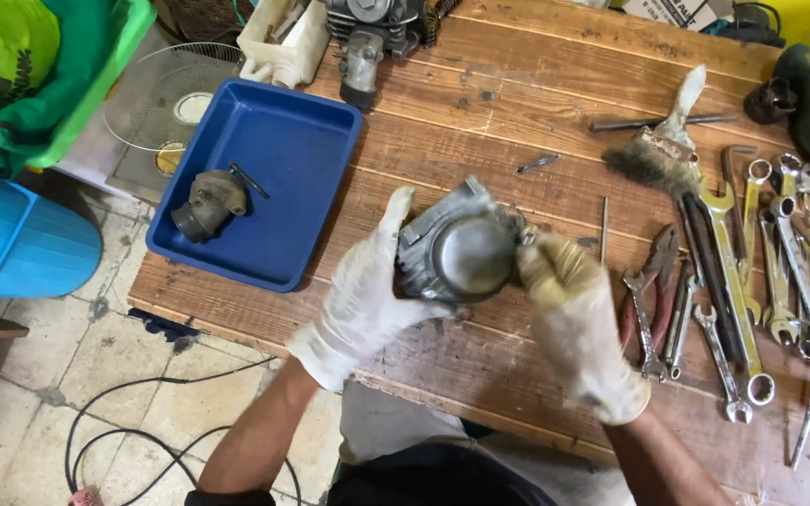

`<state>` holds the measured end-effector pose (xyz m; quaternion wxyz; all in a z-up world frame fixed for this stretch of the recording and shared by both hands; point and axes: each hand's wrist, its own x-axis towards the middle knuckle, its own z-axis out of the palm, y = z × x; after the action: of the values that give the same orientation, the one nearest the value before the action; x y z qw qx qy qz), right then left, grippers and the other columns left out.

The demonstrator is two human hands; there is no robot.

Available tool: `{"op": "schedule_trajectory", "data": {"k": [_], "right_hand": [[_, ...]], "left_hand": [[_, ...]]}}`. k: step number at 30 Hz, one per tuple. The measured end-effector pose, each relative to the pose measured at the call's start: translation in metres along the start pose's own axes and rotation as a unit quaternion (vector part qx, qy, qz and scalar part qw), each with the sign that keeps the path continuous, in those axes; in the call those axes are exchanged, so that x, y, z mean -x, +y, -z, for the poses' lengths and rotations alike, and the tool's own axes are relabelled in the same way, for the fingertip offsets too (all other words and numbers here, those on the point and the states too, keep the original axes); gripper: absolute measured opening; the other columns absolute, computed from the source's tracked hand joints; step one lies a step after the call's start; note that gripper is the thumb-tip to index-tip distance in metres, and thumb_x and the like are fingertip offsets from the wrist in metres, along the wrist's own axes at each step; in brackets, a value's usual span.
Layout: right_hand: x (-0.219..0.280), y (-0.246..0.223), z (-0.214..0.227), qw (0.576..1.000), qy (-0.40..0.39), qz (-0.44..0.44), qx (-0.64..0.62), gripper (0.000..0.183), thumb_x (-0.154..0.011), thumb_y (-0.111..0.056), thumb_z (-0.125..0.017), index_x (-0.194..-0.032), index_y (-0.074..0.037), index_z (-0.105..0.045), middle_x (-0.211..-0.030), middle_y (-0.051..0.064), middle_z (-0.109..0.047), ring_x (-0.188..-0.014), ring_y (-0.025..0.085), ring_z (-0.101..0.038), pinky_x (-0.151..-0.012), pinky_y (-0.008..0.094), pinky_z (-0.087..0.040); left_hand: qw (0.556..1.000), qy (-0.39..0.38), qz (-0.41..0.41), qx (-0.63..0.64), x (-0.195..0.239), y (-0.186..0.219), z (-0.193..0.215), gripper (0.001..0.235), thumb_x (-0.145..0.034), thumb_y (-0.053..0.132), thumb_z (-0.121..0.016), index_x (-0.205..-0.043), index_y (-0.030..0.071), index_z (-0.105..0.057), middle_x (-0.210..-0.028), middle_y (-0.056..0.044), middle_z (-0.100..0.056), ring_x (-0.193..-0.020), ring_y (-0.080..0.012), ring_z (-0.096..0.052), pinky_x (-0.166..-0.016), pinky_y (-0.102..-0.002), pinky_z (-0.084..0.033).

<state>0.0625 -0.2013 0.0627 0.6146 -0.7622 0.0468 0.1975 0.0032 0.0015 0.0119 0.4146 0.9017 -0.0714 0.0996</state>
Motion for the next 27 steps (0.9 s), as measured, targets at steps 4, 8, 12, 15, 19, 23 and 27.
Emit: {"op": "schedule_trajectory", "data": {"k": [4,8,12,15,19,23,27], "right_hand": [[-0.032,-0.024,0.009,0.994,-0.057,0.090,0.030,0.031,-0.108,-0.013,-0.052,-0.078,-0.014,-0.056,-0.079,-0.001,-0.060,-0.076,0.012,-0.053,-0.078,0.029,-0.050],[-0.067,-0.014,0.017,0.988,-0.080,0.124,0.043,0.030,-0.106,-0.019,-0.058,-0.076,-0.015,-0.056,-0.075,-0.006,-0.052,-0.070,0.008,-0.044,-0.066,0.027,-0.037],[-0.068,-0.010,0.022,0.983,-0.103,0.146,0.037,0.032,-0.106,-0.016,-0.058,-0.075,-0.017,-0.051,-0.075,-0.008,-0.046,-0.070,0.006,-0.040,-0.066,0.026,-0.034],[-0.067,-0.014,0.027,0.983,-0.114,0.144,0.000,0.024,-0.105,-0.018,-0.060,-0.082,-0.016,-0.057,-0.080,-0.009,-0.052,-0.074,0.004,-0.045,-0.069,0.022,-0.038],[-0.042,-0.035,0.047,0.977,-0.092,0.109,0.160,0.021,-0.104,-0.019,-0.055,-0.098,-0.006,-0.070,-0.093,0.004,-0.066,-0.083,0.016,-0.059,-0.077,0.031,-0.047],[-0.013,-0.031,0.064,0.970,-0.045,-0.050,0.234,0.024,-0.106,-0.011,-0.052,-0.107,-0.009,-0.075,-0.088,0.010,-0.073,-0.059,0.021,-0.055,-0.050,0.031,-0.045],[-0.002,-0.008,0.062,0.966,-0.100,-0.144,0.191,0.029,-0.102,-0.004,-0.056,-0.118,-0.009,-0.080,-0.090,0.011,-0.083,-0.071,0.022,-0.071,-0.062,0.029,-0.054]], "left_hand": [[0.979,0.111,0.133,-0.107,0.015,0.015,-0.042,0.146,-0.060,0.057,-0.098,-0.160,-0.002,-0.009,-0.121,-0.026,-0.070,-0.098,-0.0416,-0.071,-0.084,-0.053,-0.055],[0.986,0.092,0.035,-0.134,0.028,0.012,-0.033,0.139,-0.080,0.068,-0.084,-0.163,0.026,0.019,-0.124,-0.043,-0.058,-0.092,-0.0485,-0.072,-0.081,-0.055,-0.066],[0.979,0.044,-0.018,-0.196,-0.016,-0.007,0.007,0.127,-0.069,0.097,-0.033,-0.164,0.025,0.013,-0.166,-0.043,0.010,-0.145,-0.0789,-0.009,-0.107,-0.094,-0.015],[0.983,-0.035,-0.181,-0.019,-0.043,-0.025,0.011,0.123,-0.080,0.087,-0.048,-0.168,0.025,0.010,-0.169,-0.039,0.014,-0.156,-0.0605,0.019,-0.125,-0.079,0.016],[0.966,-0.076,-0.209,0.133,-0.057,-0.036,0.000,0.105,-0.074,0.052,-0.087,-0.157,0.022,-0.029,-0.167,-0.025,-0.017,-0.160,-0.0515,-0.026,-0.128,-0.070,-0.032],[0.963,-0.056,-0.203,0.168,-0.055,-0.036,-0.009,0.096,-0.079,0.060,-0.079,-0.155,0.022,-0.034,-0.163,-0.022,-0.019,-0.157,-0.0476,-0.029,-0.129,-0.068,-0.031],[0.964,-0.064,-0.195,0.167,-0.054,-0.041,-0.013,0.103,-0.072,0.051,-0.087,-0.155,0.022,-0.033,-0.165,-0.025,-0.014,-0.160,-0.0510,-0.022,-0.131,-0.068,-0.027]]}}
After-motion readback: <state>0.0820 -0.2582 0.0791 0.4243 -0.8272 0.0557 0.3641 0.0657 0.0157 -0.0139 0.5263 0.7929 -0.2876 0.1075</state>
